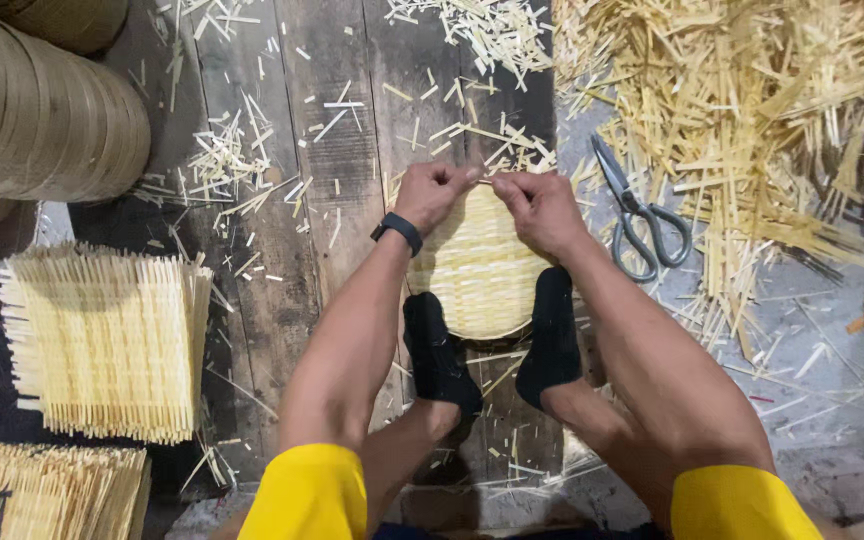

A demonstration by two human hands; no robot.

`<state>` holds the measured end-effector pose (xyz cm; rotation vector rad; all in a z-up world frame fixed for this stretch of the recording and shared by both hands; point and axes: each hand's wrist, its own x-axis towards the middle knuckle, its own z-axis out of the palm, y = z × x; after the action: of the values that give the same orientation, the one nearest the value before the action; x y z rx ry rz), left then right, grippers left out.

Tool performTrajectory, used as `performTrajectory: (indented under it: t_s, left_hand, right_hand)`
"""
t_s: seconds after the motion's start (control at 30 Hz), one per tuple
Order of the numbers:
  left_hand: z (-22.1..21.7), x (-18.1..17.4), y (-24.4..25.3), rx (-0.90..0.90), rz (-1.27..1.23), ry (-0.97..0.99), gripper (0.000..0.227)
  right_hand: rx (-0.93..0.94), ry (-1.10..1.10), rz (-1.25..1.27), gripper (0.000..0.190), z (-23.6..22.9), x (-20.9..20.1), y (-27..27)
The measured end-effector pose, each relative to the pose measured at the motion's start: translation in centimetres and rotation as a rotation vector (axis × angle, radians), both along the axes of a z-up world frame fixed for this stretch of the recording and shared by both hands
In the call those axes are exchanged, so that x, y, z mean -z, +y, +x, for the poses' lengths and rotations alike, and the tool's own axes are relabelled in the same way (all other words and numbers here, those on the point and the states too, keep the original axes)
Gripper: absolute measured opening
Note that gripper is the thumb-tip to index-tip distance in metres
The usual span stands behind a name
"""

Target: The person trims bamboo strips with shears, weaves them around a circular frame, and presses the woven piece into a wooden mold to form a basket base.

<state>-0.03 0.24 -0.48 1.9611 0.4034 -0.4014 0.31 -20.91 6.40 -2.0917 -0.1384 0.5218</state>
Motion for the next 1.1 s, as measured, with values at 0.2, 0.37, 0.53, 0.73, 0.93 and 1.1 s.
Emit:
performTrajectory:
  t_s: [0.2, 0.37, 0.53, 0.73, 0.93, 1.1]
  left_hand:
    - [-0.3, 2.8, 0.3, -0.062, -0.176, -0.015, 0.042]
    - [-0.4, 0.8, 0.1, -0.008, -0.03, -0.055, 0.038]
    - [-0.1, 0.8, -0.2, -0.019, -0.007, 0.019, 0.039]
    - [-0.5, 1.1, 0.0, -0.028, -0.042, -0.005, 0.038]
    - [-0.2, 3.5, 0.3, -0.059, -0.132, 0.045, 0.041]
    - [-2.1, 3.5, 1.0, -0.028, 0.089, -0.132, 0.048]
  right_hand:
    - [0.039, -0.12, -0.201, 0.05, -1.8, 0.5, 0.2]
    - [-0.064, 0.157, -0.251, 0.066, 0.3, 0.2, 0.1]
    - [-0.103, 0.247, -0.265, 0.069, 1.1, 0.5, 0.2]
    - [-0.099, 0.202, -0.199, 0.064, 1.0, 1.3, 0.0]
    - [-0.037, 0.355, -0.147, 0.074, 1.5, 3.9, -0.3]
    - [-0.005, 0.355, 0.015, 0.072, 1.2, 4.0, -0.9]
